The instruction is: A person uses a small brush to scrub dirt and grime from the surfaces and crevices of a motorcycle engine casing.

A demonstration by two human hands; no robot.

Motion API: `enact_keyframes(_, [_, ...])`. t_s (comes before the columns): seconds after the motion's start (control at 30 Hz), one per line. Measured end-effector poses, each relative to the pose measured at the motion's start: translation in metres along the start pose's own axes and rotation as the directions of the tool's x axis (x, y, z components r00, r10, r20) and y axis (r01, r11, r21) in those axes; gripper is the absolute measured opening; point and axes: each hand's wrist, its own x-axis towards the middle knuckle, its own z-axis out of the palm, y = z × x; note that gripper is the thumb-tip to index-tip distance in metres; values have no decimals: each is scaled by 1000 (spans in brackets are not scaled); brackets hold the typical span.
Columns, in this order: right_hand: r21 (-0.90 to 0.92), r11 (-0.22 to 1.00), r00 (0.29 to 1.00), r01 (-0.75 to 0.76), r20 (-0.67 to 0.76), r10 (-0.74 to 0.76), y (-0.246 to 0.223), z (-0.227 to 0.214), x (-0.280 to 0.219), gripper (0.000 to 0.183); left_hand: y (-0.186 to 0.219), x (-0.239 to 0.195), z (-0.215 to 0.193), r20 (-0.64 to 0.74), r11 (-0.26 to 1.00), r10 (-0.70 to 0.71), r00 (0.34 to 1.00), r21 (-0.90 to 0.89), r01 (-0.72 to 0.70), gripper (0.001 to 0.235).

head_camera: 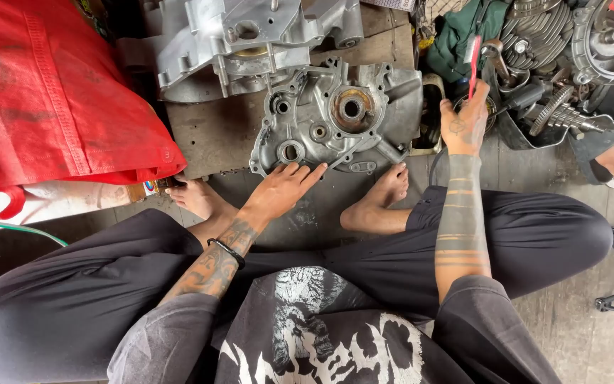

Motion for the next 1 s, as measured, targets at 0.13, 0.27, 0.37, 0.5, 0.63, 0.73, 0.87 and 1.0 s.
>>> enact_keyframes(0.13, [131, 987, 995, 97, -48, -92, -40, -22, -14, 35, -2, 2, -4, 28, 998, -19, 999, -53, 20, 77])
enact_keyframes(0.27, [191, 973, 990, 129, 26, -136, -50, -46, -26, 32, -17, 7, -16, 68, 960, -73, 995, -267, 89, 61])
enact_keyframes(0.37, [61, 986, 975, 153, 154, -161, -49, -70, -30, 41, -30, 13, -36, -15, 932, -142, 990, -339, 129, 57])
enact_keyframes(0.5, [-180, 970, 957, 161, 268, -109, -51, -100, -27, 31, -37, 20, -67, -80, 862, -389, 918, -383, 332, 30])
enact_keyframes(0.63, [-321, 888, 855, 330, 500, -137, -51, -97, -22, 25, -48, 13, -54, -117, 839, -505, 855, -297, 455, 26])
enact_keyframes(0.73, [-59, 948, 785, 314, 578, -224, -50, -82, -24, 26, -50, 3, -38, -76, 739, -651, 755, -290, 608, 35])
enact_keyframes(0.87, [-250, 822, 850, 512, 289, -441, -13, -70, -4, 17, -58, -11, -10, 280, 501, -753, 596, -344, 794, 47])
enact_keyframes(1.0, [17, 859, 851, 512, 124, -510, -60, -91, -15, 15, -58, -16, 4, 509, 387, -666, 545, -389, 836, 42])
